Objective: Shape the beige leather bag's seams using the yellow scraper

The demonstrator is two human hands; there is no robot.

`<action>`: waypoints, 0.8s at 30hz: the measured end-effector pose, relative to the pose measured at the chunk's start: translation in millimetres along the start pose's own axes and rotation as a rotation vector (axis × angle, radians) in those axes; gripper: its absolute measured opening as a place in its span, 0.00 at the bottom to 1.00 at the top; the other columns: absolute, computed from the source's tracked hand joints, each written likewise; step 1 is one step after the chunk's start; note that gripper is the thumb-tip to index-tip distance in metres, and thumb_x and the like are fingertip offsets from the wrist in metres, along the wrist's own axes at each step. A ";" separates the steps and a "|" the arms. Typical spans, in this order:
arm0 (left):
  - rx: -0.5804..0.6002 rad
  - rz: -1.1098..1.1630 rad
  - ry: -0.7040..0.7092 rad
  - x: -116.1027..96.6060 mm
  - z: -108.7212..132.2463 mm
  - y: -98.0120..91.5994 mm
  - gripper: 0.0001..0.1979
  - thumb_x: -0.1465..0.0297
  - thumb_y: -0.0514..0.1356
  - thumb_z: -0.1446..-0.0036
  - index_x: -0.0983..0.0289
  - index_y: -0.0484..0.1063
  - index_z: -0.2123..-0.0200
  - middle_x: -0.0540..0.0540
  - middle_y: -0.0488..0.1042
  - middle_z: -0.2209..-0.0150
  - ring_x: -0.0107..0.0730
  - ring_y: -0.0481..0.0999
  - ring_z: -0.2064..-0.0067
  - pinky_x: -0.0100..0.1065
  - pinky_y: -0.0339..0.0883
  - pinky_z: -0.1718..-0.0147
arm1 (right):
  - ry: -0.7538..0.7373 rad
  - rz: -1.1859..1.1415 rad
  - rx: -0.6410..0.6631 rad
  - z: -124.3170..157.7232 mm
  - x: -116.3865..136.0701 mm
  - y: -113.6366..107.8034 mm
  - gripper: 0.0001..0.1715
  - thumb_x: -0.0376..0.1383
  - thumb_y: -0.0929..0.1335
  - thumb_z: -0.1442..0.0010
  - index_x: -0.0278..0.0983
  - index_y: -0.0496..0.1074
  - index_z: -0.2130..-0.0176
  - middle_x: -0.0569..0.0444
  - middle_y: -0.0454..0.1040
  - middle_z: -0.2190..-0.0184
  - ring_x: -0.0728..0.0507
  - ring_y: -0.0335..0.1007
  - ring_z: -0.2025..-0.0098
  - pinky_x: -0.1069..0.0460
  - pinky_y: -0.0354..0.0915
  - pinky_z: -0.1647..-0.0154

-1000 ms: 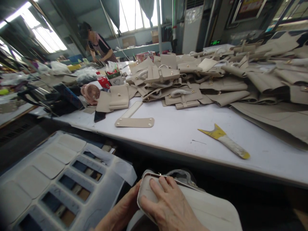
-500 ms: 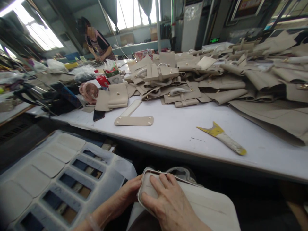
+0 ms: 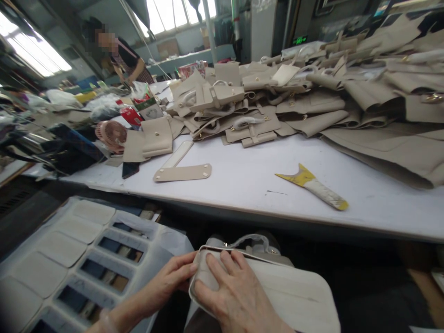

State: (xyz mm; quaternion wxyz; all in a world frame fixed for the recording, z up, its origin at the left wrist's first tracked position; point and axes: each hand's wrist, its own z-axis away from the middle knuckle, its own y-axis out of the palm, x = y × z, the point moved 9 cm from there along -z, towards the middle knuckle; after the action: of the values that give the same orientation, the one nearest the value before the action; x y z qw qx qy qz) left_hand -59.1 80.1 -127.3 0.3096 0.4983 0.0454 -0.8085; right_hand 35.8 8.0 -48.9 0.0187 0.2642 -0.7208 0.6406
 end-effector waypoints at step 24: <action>-0.290 0.084 0.307 13.6 -7.0 -5.6 0.24 0.61 0.60 0.38 0.60 0.69 0.40 0.56 0.68 0.38 0.48 0.64 0.36 0.44 0.51 0.34 | 0.116 -0.067 0.057 1.1 1.6 -3.4 0.11 0.36 0.64 0.32 0.47 0.69 0.51 0.52 0.68 0.45 0.38 0.61 0.48 0.42 0.56 0.43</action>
State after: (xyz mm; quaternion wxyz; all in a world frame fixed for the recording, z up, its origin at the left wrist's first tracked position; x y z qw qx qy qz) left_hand -61.0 81.1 -143.4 0.4008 0.5674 0.1871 -0.6946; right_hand 36.1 6.3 -45.4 0.0741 0.2510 -0.6907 0.6741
